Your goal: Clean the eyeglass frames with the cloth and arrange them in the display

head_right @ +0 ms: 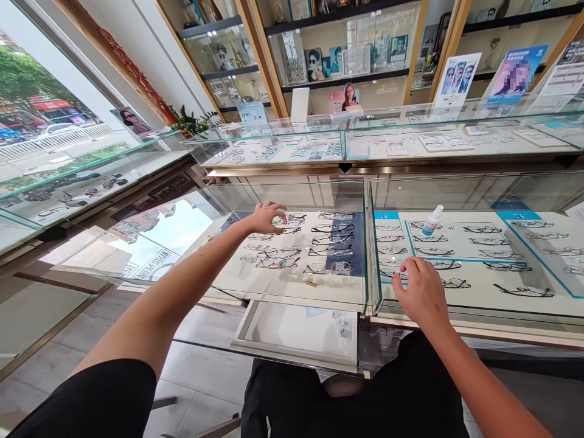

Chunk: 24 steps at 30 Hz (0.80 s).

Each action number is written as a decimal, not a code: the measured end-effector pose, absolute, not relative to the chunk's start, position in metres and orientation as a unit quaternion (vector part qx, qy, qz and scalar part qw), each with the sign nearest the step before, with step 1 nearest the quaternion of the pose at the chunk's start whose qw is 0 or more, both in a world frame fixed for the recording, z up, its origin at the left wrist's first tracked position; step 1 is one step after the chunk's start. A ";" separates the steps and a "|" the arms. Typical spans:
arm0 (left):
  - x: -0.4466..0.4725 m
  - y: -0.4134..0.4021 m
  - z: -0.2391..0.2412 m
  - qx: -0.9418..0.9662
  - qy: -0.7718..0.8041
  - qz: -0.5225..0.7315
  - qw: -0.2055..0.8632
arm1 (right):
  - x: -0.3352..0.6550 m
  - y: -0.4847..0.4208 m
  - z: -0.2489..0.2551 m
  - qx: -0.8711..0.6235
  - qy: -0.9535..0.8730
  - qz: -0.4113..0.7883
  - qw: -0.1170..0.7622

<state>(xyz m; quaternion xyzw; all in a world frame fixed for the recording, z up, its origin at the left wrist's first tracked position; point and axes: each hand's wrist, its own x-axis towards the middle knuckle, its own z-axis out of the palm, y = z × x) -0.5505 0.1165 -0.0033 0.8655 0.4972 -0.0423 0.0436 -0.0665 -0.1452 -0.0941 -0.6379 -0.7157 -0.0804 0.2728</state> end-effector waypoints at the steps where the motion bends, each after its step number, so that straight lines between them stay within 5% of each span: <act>1: -0.551 0.116 -0.002 0.866 0.496 -0.048 0.041 | -0.066 -0.145 -0.094 -0.638 -0.716 -0.080 0.273; 24: -0.530 0.128 0.004 0.855 0.504 -0.122 0.035 | -0.067 -0.145 -0.096 -0.639 -0.715 -0.098 0.266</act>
